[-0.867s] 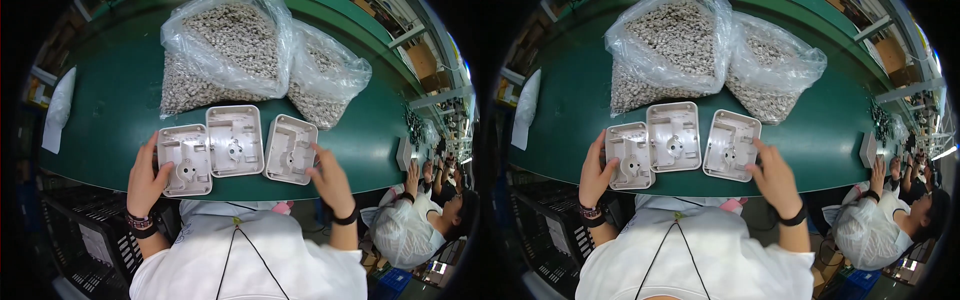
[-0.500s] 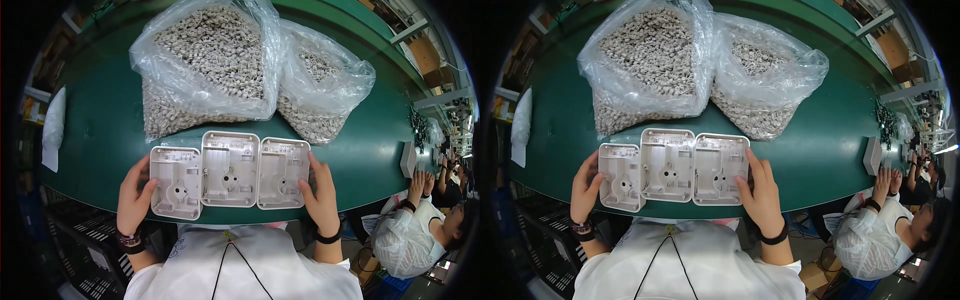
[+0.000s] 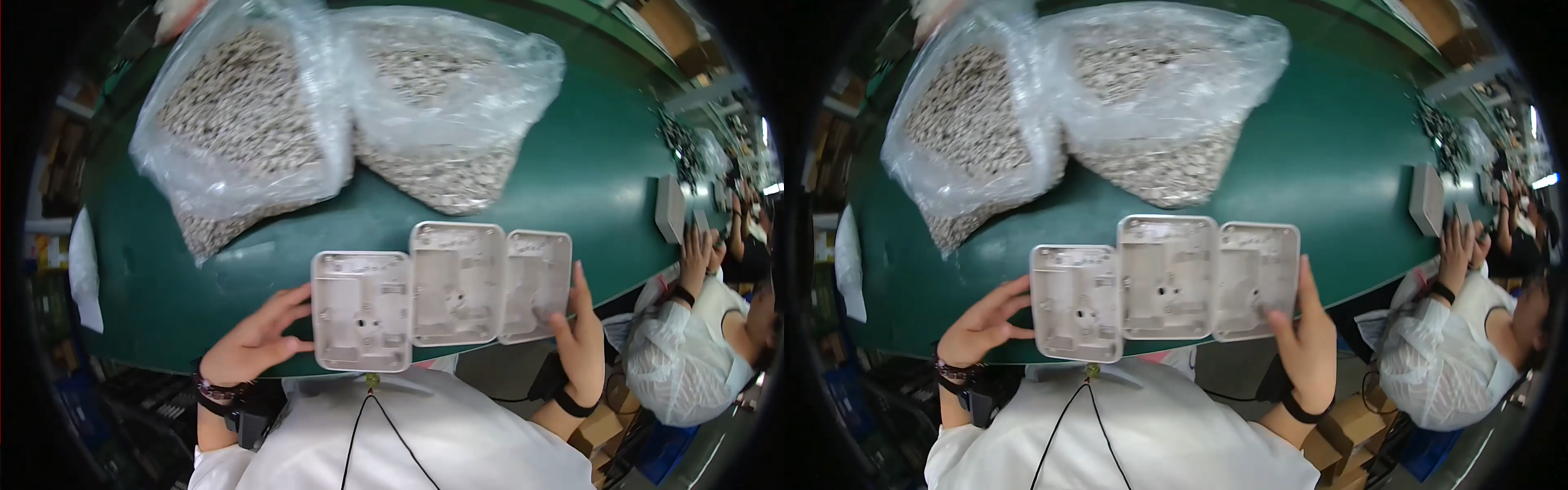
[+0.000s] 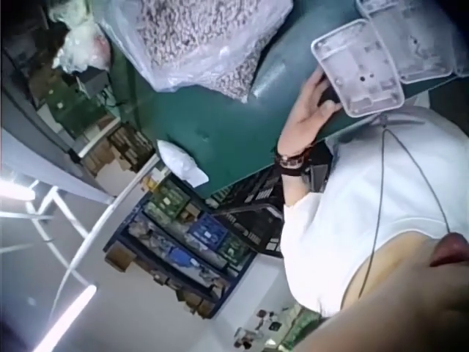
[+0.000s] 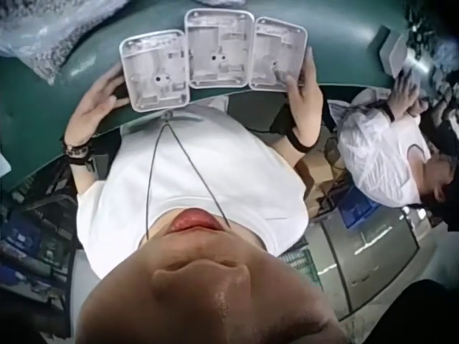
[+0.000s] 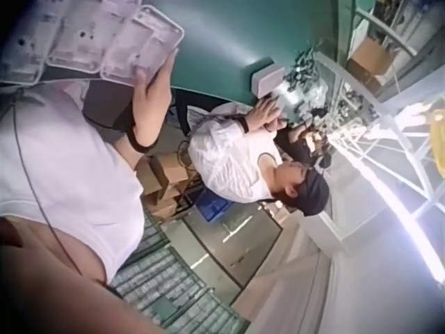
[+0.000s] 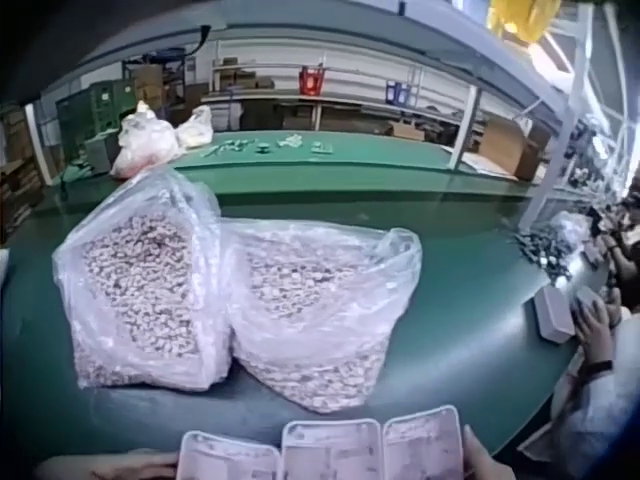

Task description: The person retrieves plastic housings from a bin, places them on the table, and inserts small white components from a bag into each housing. After filling the housings, the person places them back into the bin and handles plastic bags.

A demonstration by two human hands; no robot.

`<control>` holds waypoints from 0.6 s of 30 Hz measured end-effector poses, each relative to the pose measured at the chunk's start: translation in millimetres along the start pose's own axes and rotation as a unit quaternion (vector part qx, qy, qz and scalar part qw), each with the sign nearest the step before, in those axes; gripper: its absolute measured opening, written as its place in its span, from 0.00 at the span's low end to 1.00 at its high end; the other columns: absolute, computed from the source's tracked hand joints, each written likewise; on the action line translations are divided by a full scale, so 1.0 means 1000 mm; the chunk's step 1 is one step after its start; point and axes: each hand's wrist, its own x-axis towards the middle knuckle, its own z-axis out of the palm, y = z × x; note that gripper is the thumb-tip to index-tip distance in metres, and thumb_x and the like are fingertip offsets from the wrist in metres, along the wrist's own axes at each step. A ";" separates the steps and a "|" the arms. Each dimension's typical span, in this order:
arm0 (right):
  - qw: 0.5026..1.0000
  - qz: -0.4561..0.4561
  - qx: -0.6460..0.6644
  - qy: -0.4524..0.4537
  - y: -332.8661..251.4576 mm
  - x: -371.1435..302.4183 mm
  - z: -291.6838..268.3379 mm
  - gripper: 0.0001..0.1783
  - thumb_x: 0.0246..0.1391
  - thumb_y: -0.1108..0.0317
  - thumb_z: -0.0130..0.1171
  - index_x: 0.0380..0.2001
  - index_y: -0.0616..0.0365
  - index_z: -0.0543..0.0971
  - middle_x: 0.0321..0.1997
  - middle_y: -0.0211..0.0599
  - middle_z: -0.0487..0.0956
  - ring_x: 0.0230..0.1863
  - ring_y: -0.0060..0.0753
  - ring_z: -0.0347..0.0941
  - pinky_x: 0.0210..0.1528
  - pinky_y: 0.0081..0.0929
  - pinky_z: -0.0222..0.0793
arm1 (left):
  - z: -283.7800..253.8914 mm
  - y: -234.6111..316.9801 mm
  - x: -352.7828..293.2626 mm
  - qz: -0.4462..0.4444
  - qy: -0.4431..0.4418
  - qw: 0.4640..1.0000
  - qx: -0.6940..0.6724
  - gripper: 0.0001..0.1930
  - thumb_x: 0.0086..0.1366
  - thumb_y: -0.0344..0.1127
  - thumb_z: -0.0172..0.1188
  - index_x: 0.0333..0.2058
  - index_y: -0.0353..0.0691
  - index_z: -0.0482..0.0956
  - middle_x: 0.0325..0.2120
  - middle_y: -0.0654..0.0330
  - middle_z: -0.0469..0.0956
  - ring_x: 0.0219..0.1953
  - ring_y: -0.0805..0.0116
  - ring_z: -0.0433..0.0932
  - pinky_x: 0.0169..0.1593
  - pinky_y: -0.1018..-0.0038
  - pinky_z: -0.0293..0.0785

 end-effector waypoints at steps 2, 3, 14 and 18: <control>0.989 0.025 -0.054 0.133 0.041 -0.001 -0.010 0.34 0.50 0.68 0.54 0.60 0.56 0.57 0.41 0.49 0.72 0.44 0.54 0.69 0.44 0.31 0.66 | 0.030 -0.004 0.035 -0.004 -0.092 0.993 -0.079 0.34 0.60 0.24 0.50 0.62 0.38 0.44 0.60 0.56 0.47 0.61 0.63 0.52 0.57 0.66 0.61; 0.987 0.031 -0.054 0.150 0.051 0.003 -0.015 0.34 0.50 0.68 0.54 0.60 0.56 0.57 0.41 0.49 0.72 0.44 0.54 0.69 0.44 0.31 0.66 | 0.046 -0.004 0.052 -0.003 -0.109 0.992 -0.069 0.34 0.60 0.24 0.50 0.62 0.38 0.44 0.60 0.56 0.47 0.61 0.63 0.52 0.57 0.66 0.61; 0.958 0.009 -0.024 0.284 0.201 0.164 -0.150 0.30 0.56 0.54 0.47 0.56 0.61 0.62 0.56 0.54 0.61 0.58 0.51 0.57 0.59 0.34 0.53 | 0.174 0.021 0.244 0.064 -0.109 0.985 -0.116 0.34 0.59 0.33 0.53 0.61 0.40 0.47 0.56 0.59 0.57 0.55 0.70 0.60 0.58 0.72 0.56; 0.974 -0.005 0.014 0.226 0.236 0.248 -0.167 0.30 0.56 0.52 0.46 0.55 0.63 0.64 0.56 0.53 0.63 0.59 0.49 0.57 0.60 0.34 0.52 | 0.173 0.056 0.308 0.087 -0.026 0.996 -0.012 0.25 0.58 0.32 0.50 0.55 0.45 0.60 0.52 0.61 0.64 0.55 0.71 0.61 0.57 0.65 0.57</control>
